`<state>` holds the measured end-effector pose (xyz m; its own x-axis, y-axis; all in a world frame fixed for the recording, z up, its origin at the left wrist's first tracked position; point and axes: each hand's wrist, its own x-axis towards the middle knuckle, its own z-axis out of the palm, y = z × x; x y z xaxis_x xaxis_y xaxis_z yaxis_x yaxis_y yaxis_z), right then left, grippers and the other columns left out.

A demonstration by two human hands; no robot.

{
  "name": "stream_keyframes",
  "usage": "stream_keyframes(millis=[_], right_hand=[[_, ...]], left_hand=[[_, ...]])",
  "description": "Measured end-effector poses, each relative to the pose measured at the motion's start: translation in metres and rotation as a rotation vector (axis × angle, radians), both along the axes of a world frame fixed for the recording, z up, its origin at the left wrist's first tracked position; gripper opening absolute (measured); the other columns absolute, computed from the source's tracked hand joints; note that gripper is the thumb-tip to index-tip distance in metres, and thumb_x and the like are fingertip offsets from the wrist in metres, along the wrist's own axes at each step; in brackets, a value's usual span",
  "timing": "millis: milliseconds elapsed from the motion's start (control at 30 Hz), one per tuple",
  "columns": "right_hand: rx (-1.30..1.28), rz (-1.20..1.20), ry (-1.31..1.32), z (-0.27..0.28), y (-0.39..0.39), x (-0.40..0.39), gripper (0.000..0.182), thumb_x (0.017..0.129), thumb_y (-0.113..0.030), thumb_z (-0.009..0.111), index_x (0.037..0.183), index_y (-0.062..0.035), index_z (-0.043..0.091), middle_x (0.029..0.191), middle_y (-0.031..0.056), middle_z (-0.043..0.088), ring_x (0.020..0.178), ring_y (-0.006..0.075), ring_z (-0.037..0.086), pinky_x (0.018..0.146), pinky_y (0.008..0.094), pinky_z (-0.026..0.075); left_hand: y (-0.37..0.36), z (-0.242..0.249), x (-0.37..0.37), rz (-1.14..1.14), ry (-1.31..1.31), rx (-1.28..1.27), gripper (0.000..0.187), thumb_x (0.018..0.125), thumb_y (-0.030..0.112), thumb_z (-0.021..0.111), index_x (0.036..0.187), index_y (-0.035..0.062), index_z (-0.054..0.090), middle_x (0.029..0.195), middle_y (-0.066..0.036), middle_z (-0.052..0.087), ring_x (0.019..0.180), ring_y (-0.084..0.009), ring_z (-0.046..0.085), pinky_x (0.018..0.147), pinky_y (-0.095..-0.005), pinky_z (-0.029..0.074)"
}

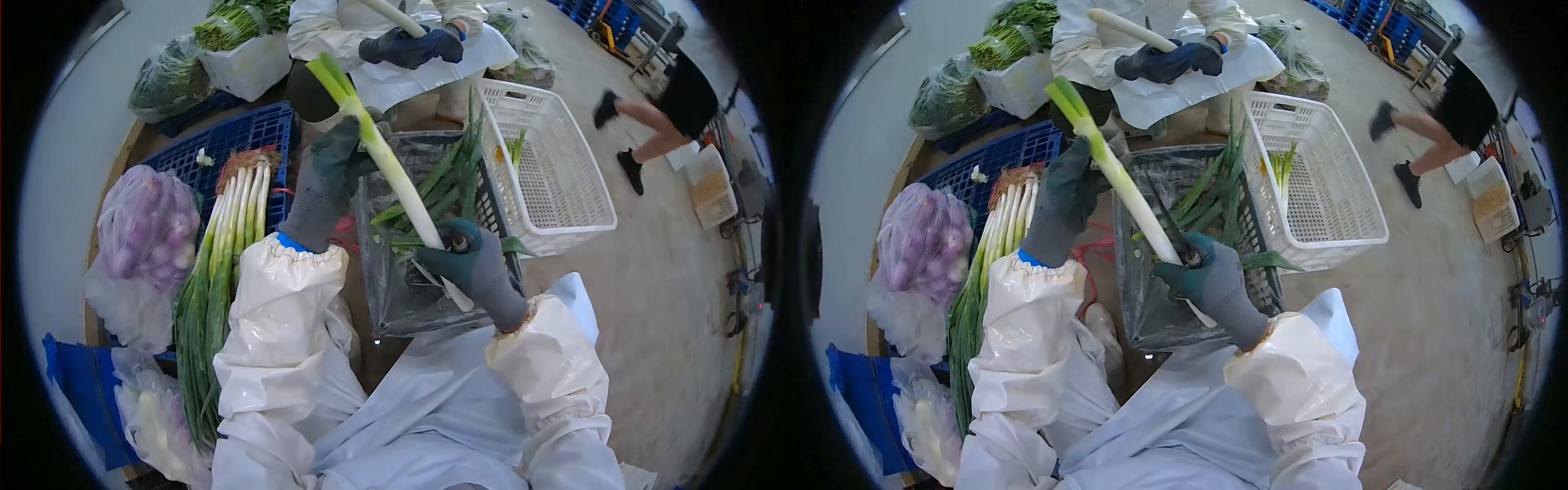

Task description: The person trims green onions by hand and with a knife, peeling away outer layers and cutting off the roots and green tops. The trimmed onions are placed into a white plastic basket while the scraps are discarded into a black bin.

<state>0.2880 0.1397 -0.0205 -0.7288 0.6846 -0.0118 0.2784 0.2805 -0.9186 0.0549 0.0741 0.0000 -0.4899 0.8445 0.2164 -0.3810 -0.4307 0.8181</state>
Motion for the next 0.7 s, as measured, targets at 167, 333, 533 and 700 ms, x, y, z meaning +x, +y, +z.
stream_keyframes(millis=[167,333,533,700], right_hand=[[-0.132,-0.016,0.009,0.008,0.0,0.001,0.037,0.073,-0.02,0.079,0.101,-0.0001,0.067,0.074,0.0076,0.066,0.065,0.0092,0.061,0.059,0.0288,0.051],[0.027,-0.063,0.021,-0.003,0.003,0.001,0.033,0.073,-0.022,0.078,0.096,-0.0016,0.067,0.075,0.0096,0.065,0.062,0.0106,0.058,0.059,0.0304,0.049],[0.247,-0.088,0.003,-0.006,0.008,0.003,0.031,0.073,-0.024,0.077,0.093,-0.0032,0.067,0.072,0.0092,0.062,0.062,0.0111,0.056,0.059,0.0316,0.048],[-0.043,-0.034,0.049,0.01,0.002,0.004,0.029,0.075,-0.02,0.076,0.096,-0.0023,0.066,0.074,0.0062,0.063,0.063,0.0102,0.058,0.059,0.0283,0.048]], left_hand=[[0.006,-0.006,-0.001,-0.047,-0.047,0.027,0.038,0.097,0.03,0.055,0.124,0.0028,0.055,0.112,-0.013,0.064,0.097,-0.023,0.065,0.084,-0.0389,0.055],[-0.002,0.006,0.013,0.052,0.136,-0.238,0.034,0.094,0.028,0.059,0.112,-0.0006,0.062,0.096,-0.014,0.068,0.08,-0.0229,0.068,0.07,-0.0364,0.057],[-0.005,0.006,0.012,0.242,0.39,-0.379,0.025,0.091,0.022,0.06,0.1,-0.0014,0.066,0.079,-0.009,0.066,0.062,-0.0157,0.063,0.055,-0.0291,0.054],[-0.004,0.003,0.003,0.393,0.266,-0.281,0.02,0.091,0.018,0.058,0.099,0.0012,0.066,0.076,-0.007,0.064,0.062,-0.0127,0.061,0.05,-0.0266,0.051]])
